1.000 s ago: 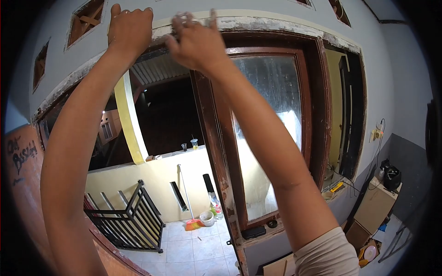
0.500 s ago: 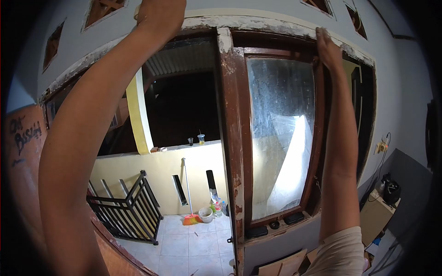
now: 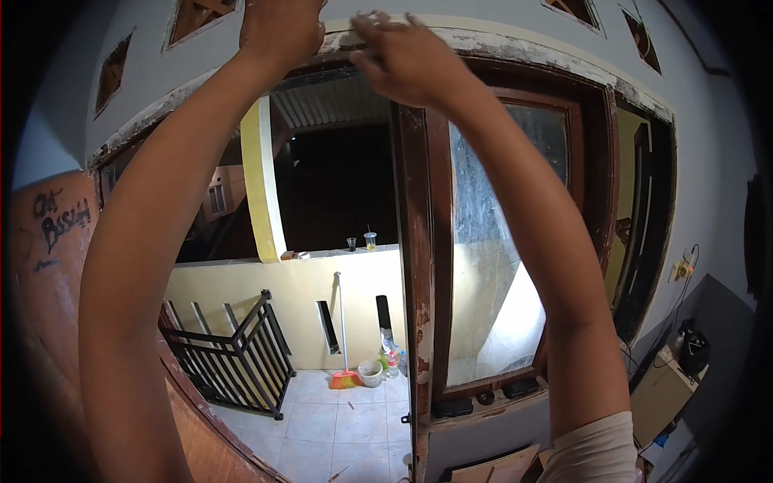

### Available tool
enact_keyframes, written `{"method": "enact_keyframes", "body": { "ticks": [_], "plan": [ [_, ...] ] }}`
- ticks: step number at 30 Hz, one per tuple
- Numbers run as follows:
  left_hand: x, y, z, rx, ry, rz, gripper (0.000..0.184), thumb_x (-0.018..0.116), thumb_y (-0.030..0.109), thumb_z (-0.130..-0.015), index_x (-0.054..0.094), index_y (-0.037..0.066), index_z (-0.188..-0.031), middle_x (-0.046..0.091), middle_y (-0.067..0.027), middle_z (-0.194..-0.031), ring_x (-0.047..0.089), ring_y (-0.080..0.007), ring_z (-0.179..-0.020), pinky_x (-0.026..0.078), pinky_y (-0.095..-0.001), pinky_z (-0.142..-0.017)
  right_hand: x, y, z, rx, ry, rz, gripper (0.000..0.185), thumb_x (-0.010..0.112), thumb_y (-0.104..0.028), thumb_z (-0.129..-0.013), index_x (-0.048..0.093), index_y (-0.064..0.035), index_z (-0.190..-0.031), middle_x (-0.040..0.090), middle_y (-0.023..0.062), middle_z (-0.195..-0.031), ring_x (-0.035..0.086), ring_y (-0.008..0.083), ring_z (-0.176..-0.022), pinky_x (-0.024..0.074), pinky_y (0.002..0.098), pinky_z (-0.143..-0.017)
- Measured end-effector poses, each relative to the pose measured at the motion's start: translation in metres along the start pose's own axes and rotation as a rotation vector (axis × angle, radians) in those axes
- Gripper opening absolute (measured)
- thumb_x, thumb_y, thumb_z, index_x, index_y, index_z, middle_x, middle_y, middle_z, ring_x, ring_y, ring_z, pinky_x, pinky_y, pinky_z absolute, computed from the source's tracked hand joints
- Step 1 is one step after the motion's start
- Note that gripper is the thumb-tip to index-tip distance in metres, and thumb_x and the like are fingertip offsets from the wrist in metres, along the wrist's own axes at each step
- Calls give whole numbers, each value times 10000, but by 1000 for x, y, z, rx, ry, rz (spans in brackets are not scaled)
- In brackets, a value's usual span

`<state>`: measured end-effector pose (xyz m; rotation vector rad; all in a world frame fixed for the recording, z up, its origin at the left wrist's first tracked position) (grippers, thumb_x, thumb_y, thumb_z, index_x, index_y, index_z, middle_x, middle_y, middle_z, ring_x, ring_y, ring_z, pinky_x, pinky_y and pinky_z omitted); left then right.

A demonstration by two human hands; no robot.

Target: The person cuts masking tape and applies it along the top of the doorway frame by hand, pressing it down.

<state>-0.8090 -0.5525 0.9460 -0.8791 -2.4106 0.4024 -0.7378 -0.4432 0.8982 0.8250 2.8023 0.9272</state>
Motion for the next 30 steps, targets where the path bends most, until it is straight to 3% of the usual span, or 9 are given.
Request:
{"method": "enact_keyframes", "body": {
  "ticks": [2, 3, 5, 9, 12, 14, 18, 26, 30],
  "plan": [
    [-4, 0, -1, 18, 36, 79, 191, 703, 218, -887, 727, 86, -1023, 745, -138, -862, 733, -318, -871, 369, -510, -1028, 24, -12, -9, 70, -83, 18, 580, 488, -351, -1005, 493, 6, -1462, 554, 220, -1473, 469, 329, -1439, 300, 557, -1223],
    [-6, 0, -3, 23, 32, 73, 191, 703, 218, -887, 727, 86, -1023, 745, -138, -862, 733, -318, -871, 369, -510, -1028, 31, -15, -11, 85, -99, 34, 595, 471, -329, -996, 478, 24, -1475, 540, 212, -1493, 448, 337, -1455, 285, 557, -1230],
    [4, -8, -9, -77, -177, 94, 233, 733, 252, -773, 757, 87, -935, 739, -176, -956, 663, -349, -993, 356, -561, -1019, 35, -19, -9, 106, -23, 29, 605, 478, -331, -991, 473, 20, -1484, 534, 211, -1500, 445, 339, -1457, 283, 555, -1231],
    [0, -26, -12, -62, -258, 168, 314, 745, 267, -782, 730, 47, -1005, 734, -208, -992, 665, -384, -1032, 421, -550, -986, 38, -26, -8, 143, 123, 81, 631, 490, -335, -980, 459, 22, -1500, 528, 208, -1511, 432, 347, -1467, 278, 540, -1234],
    [13, -47, -16, -84, -412, 410, 415, 751, 313, -819, 682, 4, -1088, 724, -249, -1024, 672, -416, -1045, 502, -520, -915, 42, -31, -10, 173, 107, 114, 634, 494, -337, -979, 463, 35, -1491, 523, 227, -1510, 432, 354, -1467, 279, 532, -1233],
    [11, -45, -12, 71, -441, 508, 493, 754, 351, -848, 636, -16, -1154, 710, -284, -1028, 682, -444, -1010, 545, -484, -860, 42, -33, -11, 169, 107, 97, 635, 499, -338, -979, 462, 42, -1487, 527, 239, -1500, 434, 360, -1463, 280, 535, -1232],
    [-10, -38, -4, 195, -351, 521, 482, 729, 387, -870, 645, 6, -1153, 707, -289, -1002, 690, -450, -955, 545, -506, -841, 42, -29, -9, 178, 109, 1, 640, 516, -334, -980, 453, 58, -1483, 545, 265, -1466, 439, 382, -1453, 279, 545, -1230],
    [-23, -47, 11, 369, -84, 150, 394, 641, 442, -914, 696, 69, -1029, 704, -173, -748, 702, -377, -745, 520, -534, -747, 38, -31, -7, 149, 125, -23, 723, 536, -376, -981, 376, 70, -1526, 506, 302, -1483, 396, 414, -1471, 243, 551, -1240],
    [-10, -47, 16, 318, -132, 148, 381, 613, 429, -927, 705, 67, -1001, 702, -165, -734, 700, -359, -730, 503, -517, -746, 43, -32, -9, 153, 50, 21, 747, 523, -405, -1000, 334, 66, -1548, 470, 299, -1516, 343, 413, -1502, 224, 546, -1250]
  ]
}}
Point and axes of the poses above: each hand's wrist, its own z-axis away from the middle knuckle, its own x-axis out of the palm, y = z × x, the point moved 8 cm from there along -z, towards the middle knuckle
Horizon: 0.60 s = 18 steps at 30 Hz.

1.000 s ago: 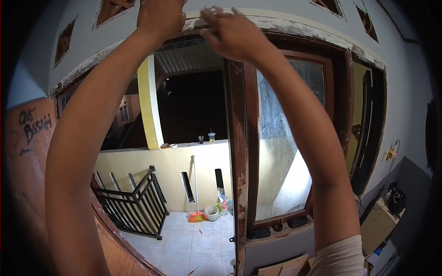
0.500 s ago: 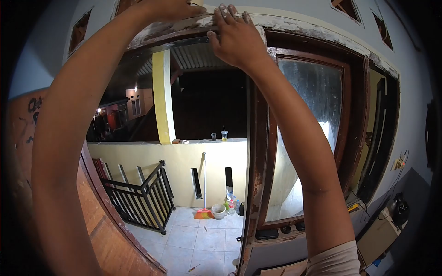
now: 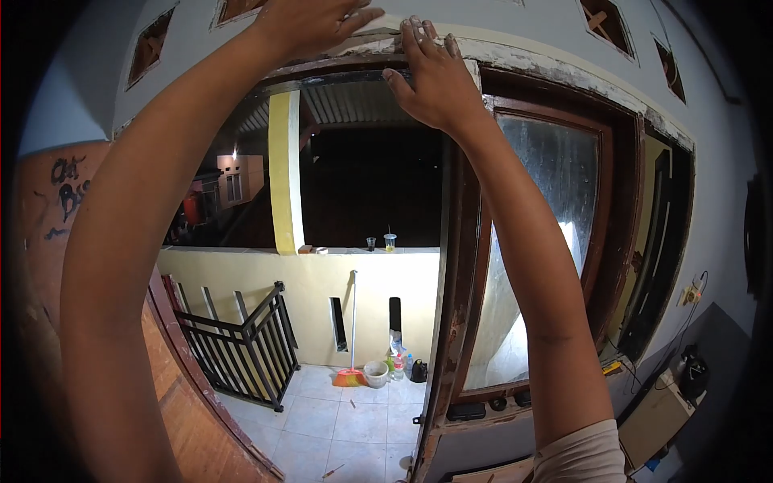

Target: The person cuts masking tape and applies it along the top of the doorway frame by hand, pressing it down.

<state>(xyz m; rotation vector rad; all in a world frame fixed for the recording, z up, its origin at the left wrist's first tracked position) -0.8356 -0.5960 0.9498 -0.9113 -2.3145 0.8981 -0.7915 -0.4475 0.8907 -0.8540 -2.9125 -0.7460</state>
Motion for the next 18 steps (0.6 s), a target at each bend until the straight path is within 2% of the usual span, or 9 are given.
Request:
{"method": "enact_keyframes", "body": {
  "ticks": [2, 8, 11, 18],
  "plan": [
    [5, -8, -1, -128, 4, 33, 370, 587, 400, -943, 728, 58, -946, 699, -166, -722, 695, -367, -719, 473, -527, -799, 1, 0, 1, 9, -13, -2, 765, 535, -407, -979, 342, 73, -1542, 461, 302, -1524, 356, 404, -1499, 219, 546, -1250],
    [-12, -8, -3, -192, 58, -48, 332, 613, 348, -911, 746, 60, -813, 715, -182, -773, 696, -383, -799, 430, -563, -864, -1, -2, 1, 17, 21, 9, 820, 532, -491, -991, 314, 55, -1562, 403, 277, -1579, 318, 393, -1520, 230, 539, -1250],
    [-4, -15, -2, -253, 6, -22, 321, 626, 349, -901, 745, 60, -828, 726, -190, -811, 697, -384, -834, 430, -553, -864, -4, -2, 1, 27, 42, -9, 856, 539, -534, -986, 302, 44, -1572, 379, 265, -1599, 314, 386, -1524, 235, 535, -1250],
    [-1, -10, 7, -281, 52, 36, 339, 609, 352, -924, 746, 47, -874, 731, -208, -835, 703, -395, -857, 420, -573, -916, -4, -1, 5, 27, 23, 14, 872, 536, -561, -979, 293, 15, -1587, 367, 225, -1620, 295, 351, -1539, 200, 538, -1262]
  ]
}}
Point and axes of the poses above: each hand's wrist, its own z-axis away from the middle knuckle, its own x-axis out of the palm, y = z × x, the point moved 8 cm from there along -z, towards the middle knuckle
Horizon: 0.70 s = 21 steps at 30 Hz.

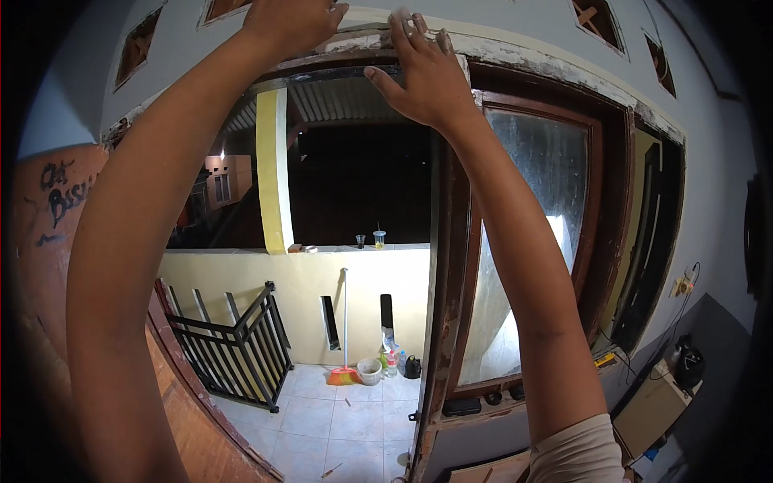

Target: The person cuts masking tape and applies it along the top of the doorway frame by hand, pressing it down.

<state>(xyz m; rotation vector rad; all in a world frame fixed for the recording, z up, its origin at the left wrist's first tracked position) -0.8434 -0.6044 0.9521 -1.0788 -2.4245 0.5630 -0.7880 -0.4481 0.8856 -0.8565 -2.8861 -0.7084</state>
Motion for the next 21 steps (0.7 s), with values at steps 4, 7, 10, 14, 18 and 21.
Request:
{"method": "enact_keyframes", "body": {
  "ticks": [4, 7, 10, 14, 18, 21],
  "plan": [
    [5, -2, -3, -78, -63, -31, 352, 594, 357, -937, 743, 42, -886, 733, -210, -844, 706, -391, -871, 408, -598, -968, 1, 2, 1, 18, 24, -7, 882, 534, -583, -973, 291, -6, -1595, 369, 201, -1627, 283, 336, -1547, 171, 551, -1268],
    [11, -3, -2, -100, -114, -48, 356, 591, 360, -940, 744, 42, -894, 737, -206, -854, 707, -390, -873, 399, -615, -992, -5, 5, 0, 20, 30, -20, 917, 520, -617, -968, 279, 7, -1595, 368, 208, -1627, 277, 336, -1549, 163, 551, -1268],
    [14, 1, 2, -81, -95, -92, 354, 590, 357, -943, 746, 42, -892, 737, -200, -859, 708, -387, -866, 401, -627, -988, -9, 31, 5, 103, 20, 94, 947, 491, -658, -968, 287, 28, -1587, 378, 227, -1615, 281, 341, -1548, 151, 557, -1268],
    [18, 3, 3, -119, -48, -125, 352, 585, 343, -950, 747, 44, -857, 733, -201, -857, 711, -369, -855, 402, -639, -960, -19, 62, 20, 180, 28, 81, 960, 466, -686, -969, 315, 46, -1571, 395, 248, -1599, 292, 348, -1543, 139, 561, -1266],
    [2, 1, 2, -138, 31, 2, 352, 584, 333, -948, 746, 36, -852, 728, -207, -839, 709, -371, -848, 399, -624, -940, -24, 69, 26, 169, 27, 108, 968, 462, -710, -961, 354, 44, -1557, 423, 248, -1581, 311, 351, -1535, 140, 558, -1265],
    [-8, 5, 9, -123, 2, -33, 351, 593, 329, -941, 746, 24, -857, 723, -214, -824, 699, -387, -831, 411, -596, -915, -27, 72, 28, 167, 14, 116, 969, 462, -719, -957, 362, 35, -1557, 434, 239, -1577, 321, 346, -1531, 147, 551, -1265]
  ]
}}
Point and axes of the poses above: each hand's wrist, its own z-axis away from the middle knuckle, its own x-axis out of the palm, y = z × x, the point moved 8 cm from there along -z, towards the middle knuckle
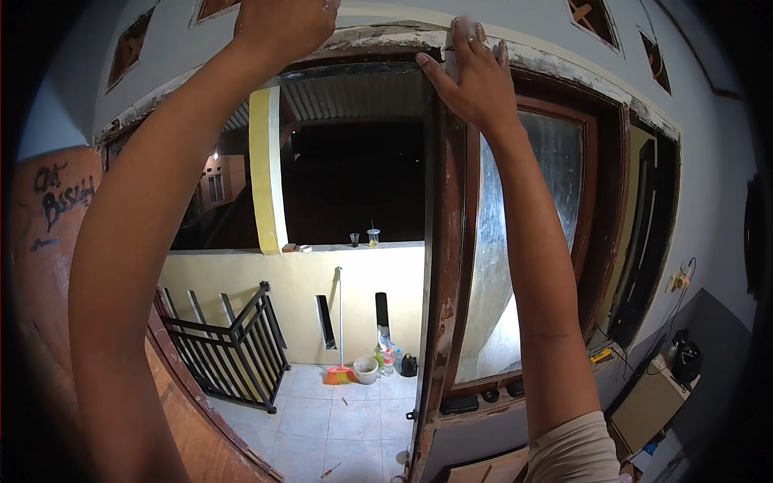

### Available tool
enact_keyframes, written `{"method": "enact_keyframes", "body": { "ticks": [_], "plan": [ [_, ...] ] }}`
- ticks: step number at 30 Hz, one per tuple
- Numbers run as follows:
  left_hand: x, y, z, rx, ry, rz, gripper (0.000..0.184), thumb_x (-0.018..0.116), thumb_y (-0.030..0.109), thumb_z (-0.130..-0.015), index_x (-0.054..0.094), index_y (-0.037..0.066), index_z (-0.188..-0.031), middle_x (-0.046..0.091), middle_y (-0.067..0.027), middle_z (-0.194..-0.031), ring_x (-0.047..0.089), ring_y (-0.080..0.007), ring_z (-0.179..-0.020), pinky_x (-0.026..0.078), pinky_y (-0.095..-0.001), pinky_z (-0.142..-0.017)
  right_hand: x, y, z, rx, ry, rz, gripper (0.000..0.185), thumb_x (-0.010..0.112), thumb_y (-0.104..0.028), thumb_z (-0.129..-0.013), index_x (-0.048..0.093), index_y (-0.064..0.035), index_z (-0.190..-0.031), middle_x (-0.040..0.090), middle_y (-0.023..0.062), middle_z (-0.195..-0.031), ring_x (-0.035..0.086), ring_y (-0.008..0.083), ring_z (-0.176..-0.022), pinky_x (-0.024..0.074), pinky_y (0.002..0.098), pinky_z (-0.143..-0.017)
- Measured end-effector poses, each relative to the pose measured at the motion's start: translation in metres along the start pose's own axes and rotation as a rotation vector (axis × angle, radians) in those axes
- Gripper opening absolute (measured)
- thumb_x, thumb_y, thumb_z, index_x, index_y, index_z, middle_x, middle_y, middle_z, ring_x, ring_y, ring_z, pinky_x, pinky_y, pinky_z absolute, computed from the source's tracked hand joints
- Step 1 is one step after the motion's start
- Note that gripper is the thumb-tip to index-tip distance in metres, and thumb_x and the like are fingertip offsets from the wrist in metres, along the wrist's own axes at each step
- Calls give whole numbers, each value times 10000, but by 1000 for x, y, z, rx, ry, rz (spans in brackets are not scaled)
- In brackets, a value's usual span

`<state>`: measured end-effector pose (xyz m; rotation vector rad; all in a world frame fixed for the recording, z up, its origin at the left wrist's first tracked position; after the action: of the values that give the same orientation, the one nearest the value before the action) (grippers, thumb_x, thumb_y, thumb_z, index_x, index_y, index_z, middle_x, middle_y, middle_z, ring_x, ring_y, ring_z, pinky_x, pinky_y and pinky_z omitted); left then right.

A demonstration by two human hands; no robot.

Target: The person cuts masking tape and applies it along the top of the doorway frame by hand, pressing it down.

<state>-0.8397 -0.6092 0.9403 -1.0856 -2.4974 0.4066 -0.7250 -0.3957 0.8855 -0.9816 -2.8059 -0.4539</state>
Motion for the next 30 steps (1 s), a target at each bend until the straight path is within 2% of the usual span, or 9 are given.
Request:
{"method": "enact_keyframes", "body": {
  "ticks": [3, 12, 14, 17, 21, 23, 24, 26, 30],
  "plan": [
    [4, -6, 3, -42, -43, 116, 343, 602, 323, -936, 750, 22, -862, 721, -216, -808, 690, -395, -808, 414, -578, -894, -1, 1, 0, 4, -10, 1, 968, 461, -725, -955, 366, 24, -1560, 438, 233, -1576, 326, 338, -1529, 152, 546, -1265],
    [22, 2, -1, -38, -48, -63, 341, 586, 330, -958, 754, 43, -884, 737, -191, -842, 712, -361, -835, 377, -596, -972, 0, 2, 1, -21, 18, 54, 976, 463, -750, -940, 364, -13, -1573, 437, 206, -1587, 329, 317, -1530, 153, 563, -1262],
    [23, 6, 3, -37, -12, -50, 179, 646, 237, -938, 732, 85, -978, 739, -144, -823, 738, -322, -829, 432, -500, -980, 1, 3, 1, -20, 0, 64, 980, 460, -758, -936, 364, -22, -1576, 436, 200, -1589, 330, 312, -1531, 151, 570, -1261],
    [18, 10, 5, -24, -7, -180, 308, 570, 309, -965, 759, 78, -890, 748, -165, -857, 719, -331, -833, 353, -604, -1036, 1, 3, 0, -23, -19, 79, 992, 447, -778, -929, 366, -33, -1579, 435, 191, -1593, 334, 305, -1531, 142, 596, -1255],
    [28, 10, 3, -54, -100, -224, 272, 564, 274, -963, 758, 99, -885, 754, -148, -851, 731, -311, -833, 356, -568, -1087, 2, 3, -1, -19, -12, 68, 1000, 443, -792, -921, 374, -40, -1577, 430, 186, -1598, 344, 305, -1526, 128, 627, -1246],
    [32, 11, 5, -5, 40, -81, 141, 631, 181, -930, 729, 81, -945, 742, -139, -795, 747, -315, -798, 508, -450, -911, 2, 4, -1, -14, -5, 64, 1004, 444, -797, -918, 377, -41, -1576, 428, 186, -1600, 350, 306, -1523, 124, 633, -1244],
    [32, 11, 3, -6, 39, -83, 141, 631, 181, -930, 729, 81, -945, 742, -139, -795, 747, -315, -798, 508, -450, -911, 2, 4, -1, -11, -4, 66, 1007, 447, -800, -914, 379, -43, -1575, 426, 187, -1600, 355, 309, -1521, 123, 635, -1243],
    [46, 8, -2, -88, -178, -179, 225, 577, 224, -942, 757, 104, -878, 758, -141, -848, 742, -292, -835, 374, -527, -1093, 3, 2, -1, -8, -3, 65, 1010, 450, -802, -911, 381, -44, -1575, 424, 188, -1601, 360, 312, -1518, 122, 637, -1243],
    [34, 21, 0, -33, -174, -243, 187, 594, 185, -914, 760, 106, -878, 762, -134, -852, 748, -287, -837, 394, -492, -1085, 2, 3, -1, 11, -14, 72, 1005, 455, -801, -910, 388, -49, -1573, 424, 190, -1602, 367, 320, -1514, 119, 655, -1235]
  ]
}}
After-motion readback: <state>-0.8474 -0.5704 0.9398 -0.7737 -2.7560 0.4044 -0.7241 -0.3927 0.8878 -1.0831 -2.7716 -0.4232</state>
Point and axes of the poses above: each hand's wrist, its own z-axis away from the middle knuckle, its own x-axis out of the palm, y = z × x, the point moved 8 cm from there along -z, towards the middle knuckle
